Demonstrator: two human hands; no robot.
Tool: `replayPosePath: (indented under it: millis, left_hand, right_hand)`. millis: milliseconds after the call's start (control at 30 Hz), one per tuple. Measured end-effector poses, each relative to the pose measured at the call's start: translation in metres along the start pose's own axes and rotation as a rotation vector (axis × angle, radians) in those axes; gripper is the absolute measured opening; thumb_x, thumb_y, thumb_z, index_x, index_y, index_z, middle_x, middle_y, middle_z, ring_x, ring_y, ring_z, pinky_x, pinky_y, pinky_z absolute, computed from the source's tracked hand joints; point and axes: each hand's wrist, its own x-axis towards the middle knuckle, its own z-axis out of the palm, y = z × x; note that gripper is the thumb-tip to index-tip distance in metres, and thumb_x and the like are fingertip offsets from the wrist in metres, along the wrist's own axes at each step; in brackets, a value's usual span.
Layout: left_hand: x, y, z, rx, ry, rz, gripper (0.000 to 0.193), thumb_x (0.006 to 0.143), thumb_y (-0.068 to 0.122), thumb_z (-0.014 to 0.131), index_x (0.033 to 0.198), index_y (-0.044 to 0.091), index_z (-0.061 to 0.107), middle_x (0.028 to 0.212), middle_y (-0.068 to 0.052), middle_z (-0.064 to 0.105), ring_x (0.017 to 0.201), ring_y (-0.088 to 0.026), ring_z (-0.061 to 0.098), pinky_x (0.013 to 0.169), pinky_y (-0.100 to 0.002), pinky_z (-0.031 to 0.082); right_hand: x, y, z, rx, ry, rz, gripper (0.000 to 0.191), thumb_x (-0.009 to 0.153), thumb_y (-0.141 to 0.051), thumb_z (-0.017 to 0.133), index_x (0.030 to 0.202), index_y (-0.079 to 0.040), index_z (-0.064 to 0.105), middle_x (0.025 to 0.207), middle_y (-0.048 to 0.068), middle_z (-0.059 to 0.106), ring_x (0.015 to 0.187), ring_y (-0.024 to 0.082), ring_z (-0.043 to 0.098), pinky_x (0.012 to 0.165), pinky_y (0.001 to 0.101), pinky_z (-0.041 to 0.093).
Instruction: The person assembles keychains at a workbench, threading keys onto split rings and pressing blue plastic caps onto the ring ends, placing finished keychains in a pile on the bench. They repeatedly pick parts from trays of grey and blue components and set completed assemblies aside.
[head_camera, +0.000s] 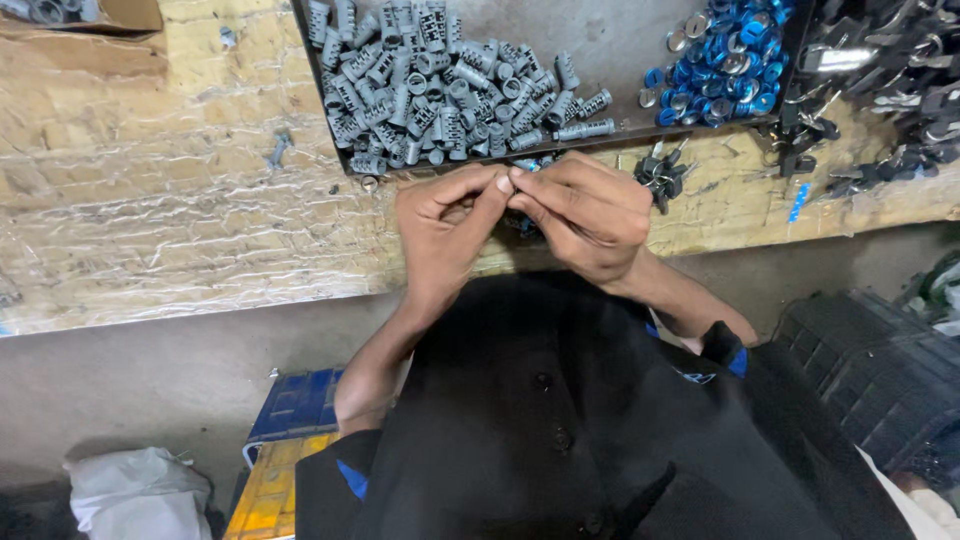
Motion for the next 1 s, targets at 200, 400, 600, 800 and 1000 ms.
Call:
replayPosePath:
  millis: [200, 400, 600, 800, 1000]
  left_hand:
    - [0.003, -0.002, -0.005, -0.417, -0.081, -0.239, 0.019, 0.106, 0.007, 0.066, 0.117, -0.006, 0.073, 0.072, 0.004, 0.055, 0.060, -0.002, 0.039, 0.054, -0.022, 0.027]
    - [-0.001, -0.007, -0.007, -0.459, -0.036, -0.203, 0.016, 0.109, 0.008, 0.065, 0.110, -0.007, 0.070, 0.072, 0.005, 0.052, 0.060, -0.001, 0.037, 0.054, -0.022, 0.027]
    - [0.006, -0.012, 0.002, -0.535, -0.026, -0.210, 0.015, 0.111, 0.009, 0.060, 0.110, -0.004, 0.065, 0.086, -0.001, 0.058, 0.061, -0.002, 0.040, 0.053, -0.021, 0.029]
    - [0.006, -0.002, 0.014, -0.563, -0.052, -0.266, 0.015, 0.114, 0.013, 0.056, 0.111, -0.001, 0.061, 0.087, -0.003, 0.057, 0.067, -0.002, 0.041, 0.058, -0.020, 0.032]
    - [0.013, 0.008, 0.019, -0.482, -0.086, -0.254, 0.017, 0.112, 0.015, 0.053, 0.108, -0.001, 0.060, 0.094, -0.008, 0.064, 0.062, -0.007, 0.049, 0.055, -0.021, 0.037]
  right_hand:
    - [0.007, 0.003, -0.003, 0.023, -0.042, 0.012, 0.024, 0.088, 0.011, 0.082, 0.110, 0.008, 0.073, 0.082, 0.016, 0.069, 0.071, 0.025, 0.067, 0.062, 0.0347, 0.051]
    - [0.026, 0.039, -0.034, 0.019, -0.056, 0.398, 0.016, 0.104, -0.003, 0.078, 0.119, 0.001, 0.078, 0.096, 0.011, 0.079, 0.076, 0.013, 0.073, 0.059, 0.0263, 0.056]
    - [0.035, 0.069, -0.038, -0.299, -0.215, 0.344, 0.027, 0.096, -0.002, 0.080, 0.122, 0.004, 0.074, 0.103, 0.015, 0.075, 0.087, 0.023, 0.072, 0.077, 0.0324, 0.055]
    - [0.054, 0.052, -0.037, -0.696, -0.072, 0.065, 0.024, 0.095, 0.004, 0.074, 0.116, 0.008, 0.066, 0.107, 0.023, 0.063, 0.089, 0.043, 0.059, 0.080, 0.0472, 0.046]
    - [0.041, 0.042, -0.045, -0.357, -0.076, 0.244, 0.022, 0.093, 0.009, 0.079, 0.113, 0.008, 0.071, 0.099, 0.022, 0.067, 0.076, 0.030, 0.064, 0.065, 0.0385, 0.049]
